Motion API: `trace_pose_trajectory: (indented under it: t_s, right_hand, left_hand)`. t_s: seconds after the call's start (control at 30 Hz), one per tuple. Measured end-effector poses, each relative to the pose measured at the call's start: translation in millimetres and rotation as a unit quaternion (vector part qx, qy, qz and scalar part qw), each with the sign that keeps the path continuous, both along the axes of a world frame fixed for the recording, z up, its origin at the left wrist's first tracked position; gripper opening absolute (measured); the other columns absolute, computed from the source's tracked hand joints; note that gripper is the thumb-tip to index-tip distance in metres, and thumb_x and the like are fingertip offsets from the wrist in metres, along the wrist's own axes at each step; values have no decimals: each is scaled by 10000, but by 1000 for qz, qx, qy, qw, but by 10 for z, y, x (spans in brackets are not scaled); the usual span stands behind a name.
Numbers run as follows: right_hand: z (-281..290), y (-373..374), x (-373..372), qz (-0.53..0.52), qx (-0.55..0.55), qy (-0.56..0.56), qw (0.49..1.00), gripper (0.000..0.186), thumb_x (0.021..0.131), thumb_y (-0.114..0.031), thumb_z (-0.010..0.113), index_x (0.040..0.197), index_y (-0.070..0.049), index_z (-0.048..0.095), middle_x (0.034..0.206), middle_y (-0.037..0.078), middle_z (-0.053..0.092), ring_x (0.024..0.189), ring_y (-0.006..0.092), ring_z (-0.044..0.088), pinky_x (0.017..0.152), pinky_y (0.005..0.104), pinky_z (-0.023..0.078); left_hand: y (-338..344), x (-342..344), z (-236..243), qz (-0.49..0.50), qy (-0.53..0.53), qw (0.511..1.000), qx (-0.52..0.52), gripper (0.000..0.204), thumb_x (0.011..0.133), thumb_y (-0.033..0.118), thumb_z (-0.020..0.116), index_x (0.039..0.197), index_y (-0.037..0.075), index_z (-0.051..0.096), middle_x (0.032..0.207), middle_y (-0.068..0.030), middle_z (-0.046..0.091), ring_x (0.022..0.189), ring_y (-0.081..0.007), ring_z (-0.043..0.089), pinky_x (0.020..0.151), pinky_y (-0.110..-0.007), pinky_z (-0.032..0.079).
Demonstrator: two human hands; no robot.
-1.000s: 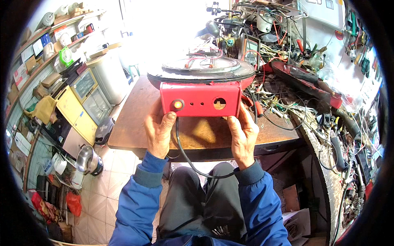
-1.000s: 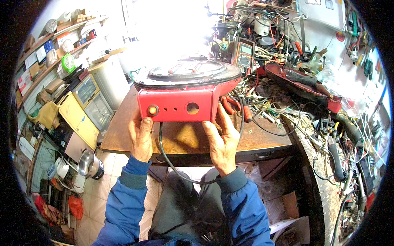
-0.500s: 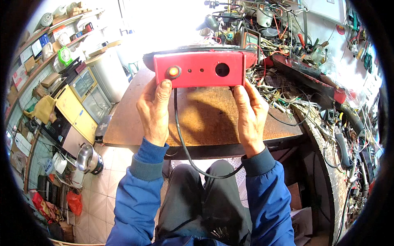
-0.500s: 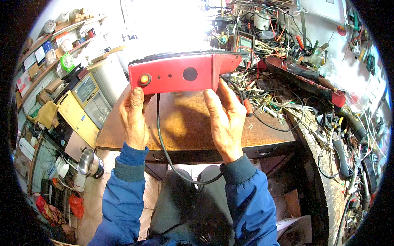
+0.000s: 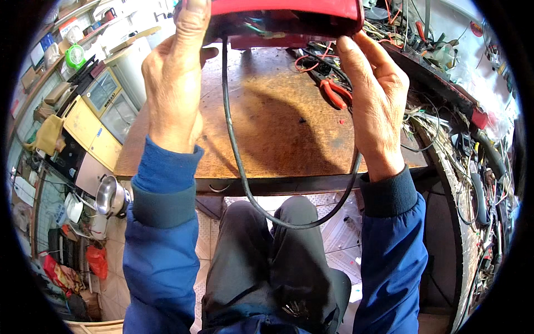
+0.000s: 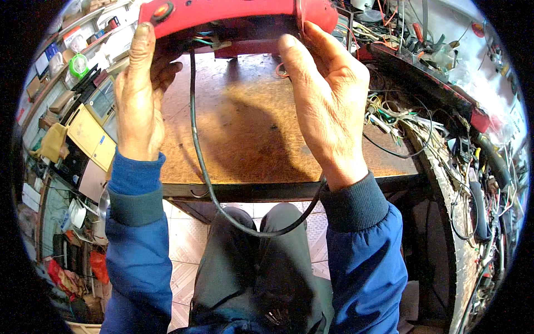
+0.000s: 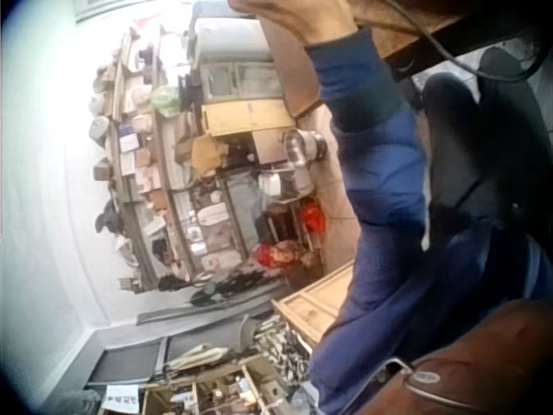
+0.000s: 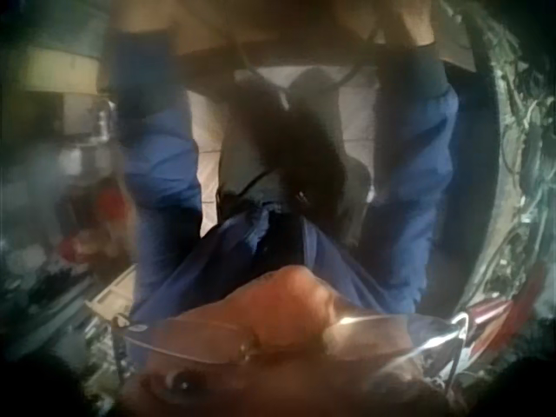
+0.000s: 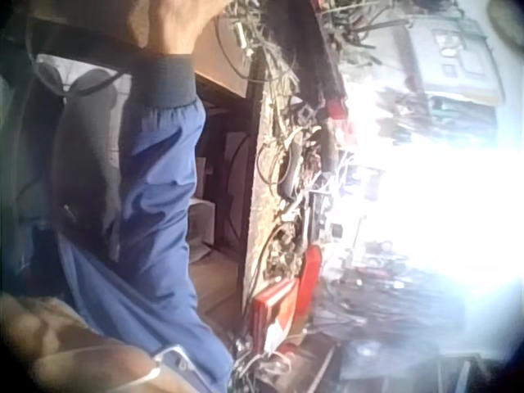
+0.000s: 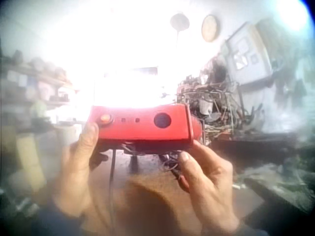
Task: The person is seated in a cluttered workshop, working on a red handheld electronic device with a circular metal top. They repeatedly open the casing to access the internal wiring, manipulate the wires with their fingers, and close the casing. The person also flips the device over to inspect the bottom and sides.
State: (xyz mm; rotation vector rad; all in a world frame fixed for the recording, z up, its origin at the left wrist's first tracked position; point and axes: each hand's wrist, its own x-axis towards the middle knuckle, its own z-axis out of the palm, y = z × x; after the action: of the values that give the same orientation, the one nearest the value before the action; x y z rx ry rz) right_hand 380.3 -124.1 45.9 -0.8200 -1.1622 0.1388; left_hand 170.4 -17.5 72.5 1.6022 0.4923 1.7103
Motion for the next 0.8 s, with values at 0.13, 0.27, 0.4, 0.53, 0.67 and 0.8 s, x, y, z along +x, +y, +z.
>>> trace_pose_trajectory:
  t_s: [0.13,0.27,0.4,0.53,0.67,0.8]
  right_hand:
    - [14,37,6,-9,-1,-8,1000,469,1071,-222,728,1460,31,660,1251,83,771,1129,119,696,1034,296,535]
    - [13,22,105,-8,-12,-17,1000,458,1058,-172,718,1445,63,651,1278,121,766,1144,148,706,1031,309,547]
    - [-43,-48,3,10,-9,18,1000,413,1002,-68,762,1375,85,674,1226,109,774,1098,141,709,980,302,574]
    - [-76,-175,-80,-19,-38,50,998,359,1025,-59,736,1353,73,671,1220,108,770,1118,150,713,1025,310,556]
    - [-110,-286,6,-31,-41,78,996,337,1028,-51,727,1339,62,668,1221,112,761,1121,159,713,1013,319,559]
    - [-153,-428,77,-79,-96,4,992,300,1022,-51,723,1304,47,686,1152,102,781,1069,141,724,984,318,565]
  left_hand:
    - [19,10,122,7,14,1000,-12,649,1039,609,684,1420,84,686,1221,-38,767,970,-113,718,873,-290,554]
    - [-368,21,207,-70,101,988,90,692,1074,607,589,1574,130,557,1566,-199,600,1441,-263,569,1229,-423,393]
    - [57,29,114,4,-9,1000,-6,656,1045,599,681,1450,82,666,1256,-46,762,1018,-132,721,876,-289,555]
    - [-53,38,41,9,13,1000,26,682,1061,570,670,1488,40,629,1326,-75,741,1104,-150,710,883,-303,563]
    - [-61,51,19,21,19,1000,-4,606,1051,570,689,1326,32,731,1166,-63,780,1055,-134,707,871,-296,537]
    - [-62,56,27,33,-8,999,-20,572,1020,599,722,1170,50,778,1044,-45,764,902,-127,646,838,-307,513]
